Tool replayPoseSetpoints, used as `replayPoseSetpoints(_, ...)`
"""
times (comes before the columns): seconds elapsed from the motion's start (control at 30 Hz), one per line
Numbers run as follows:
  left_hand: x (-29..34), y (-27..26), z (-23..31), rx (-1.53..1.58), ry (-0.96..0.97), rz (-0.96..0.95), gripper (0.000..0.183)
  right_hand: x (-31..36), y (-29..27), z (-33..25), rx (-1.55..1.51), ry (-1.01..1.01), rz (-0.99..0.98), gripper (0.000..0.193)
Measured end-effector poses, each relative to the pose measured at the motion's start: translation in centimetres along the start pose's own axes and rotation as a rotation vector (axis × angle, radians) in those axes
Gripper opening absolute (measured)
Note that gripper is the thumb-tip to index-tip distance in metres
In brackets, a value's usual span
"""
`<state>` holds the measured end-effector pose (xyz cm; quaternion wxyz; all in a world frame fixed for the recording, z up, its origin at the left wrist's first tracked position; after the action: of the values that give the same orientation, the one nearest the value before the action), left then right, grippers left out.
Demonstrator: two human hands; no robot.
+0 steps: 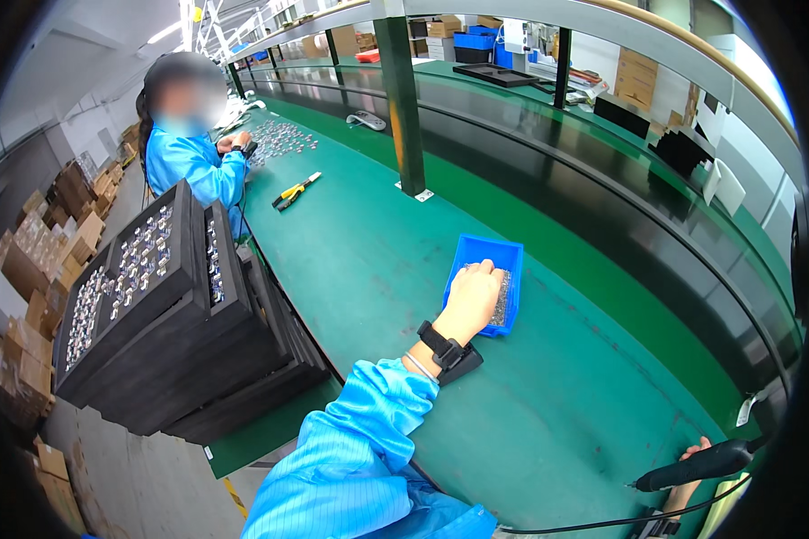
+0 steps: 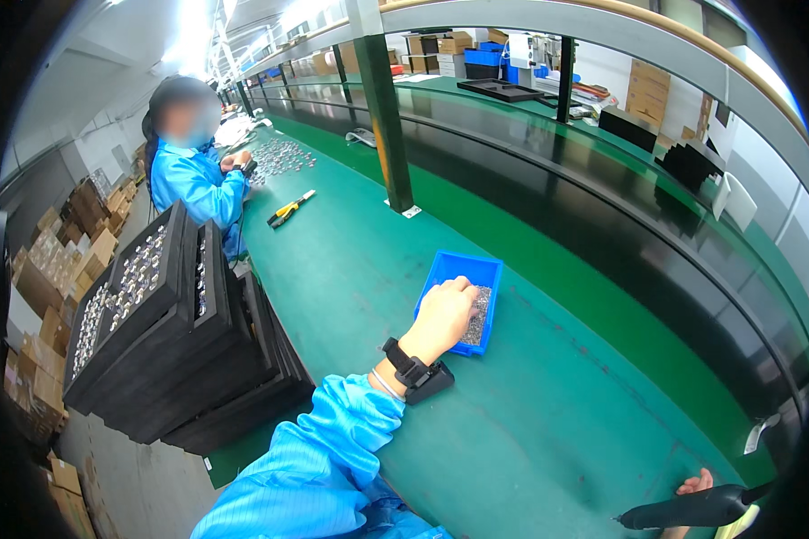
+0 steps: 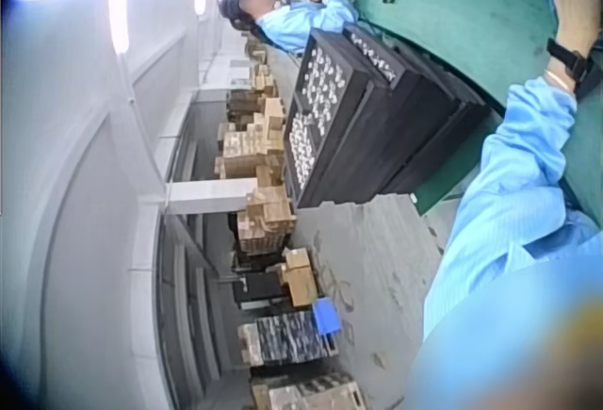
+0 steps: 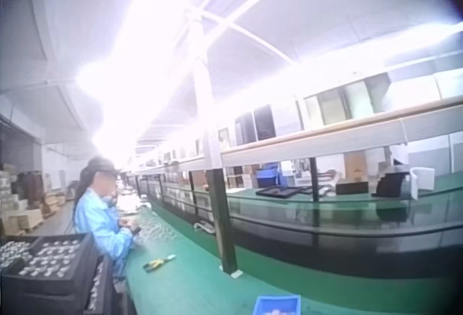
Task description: The recorder uses an electric screwdriver to attach screws to a white plastic electronic device shell containing a circuit board on a factory assembly line.
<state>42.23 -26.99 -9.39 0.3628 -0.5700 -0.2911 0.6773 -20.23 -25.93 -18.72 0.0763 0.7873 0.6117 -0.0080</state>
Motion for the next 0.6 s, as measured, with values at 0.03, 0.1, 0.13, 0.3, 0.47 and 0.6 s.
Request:
replayPoseSetpoints(0.03, 0.1, 0.5, -0.4, -0.001, -0.001, 0.001, 0.010, -0.1, 0.1, 0.0, -0.003, 0.004, -0.018, 0.024)
replayPoseSetpoints(0.1, 0.6, 2.3, -1.2, -0.072, -0.051, -0.366, 0.013, -0.2, 0.4, -0.2, -0.007, 0.006, -0.038, 0.023)
replayPoseSetpoints(0.13, 0.4, 2.1, -1.2, -0.072, -0.051, -0.364, 0.013, -0.2, 0.5, -0.2, -0.002, 0.008, -0.034, 0.023)
replayPoseSetpoints(0.3, 0.3, 1.8, -1.0, 0.073, -0.030, -0.473, 0.014, -0.4, 1.0, -0.6, 0.025, 0.014, -0.016, 0.021)
replayPoseSetpoints(0.47, 0.1, 0.5, -0.1, 0.074, 0.014, -0.153, 0.012, -0.3, 1.5, -0.9, 0.057, 0.030, 0.004, 0.019)
replayPoseSetpoints(0.6, 0.0, -0.2, 0.0, 0.140, -0.024, -0.070, 0.013, -0.1, 1.9, -1.0, 0.083, 0.042, 0.020, 0.018)
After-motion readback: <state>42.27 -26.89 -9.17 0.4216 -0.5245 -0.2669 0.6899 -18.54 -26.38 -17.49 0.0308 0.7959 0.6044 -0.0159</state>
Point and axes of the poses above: each hand's wrist, its own x-axis away from the middle knuckle, its own y-axis out of the palm, z = x × y, the point moved 3 cm from there along -x, towards the middle knuckle, and after that the axes turned 2 degrees about -z, right-handed, at the moved point
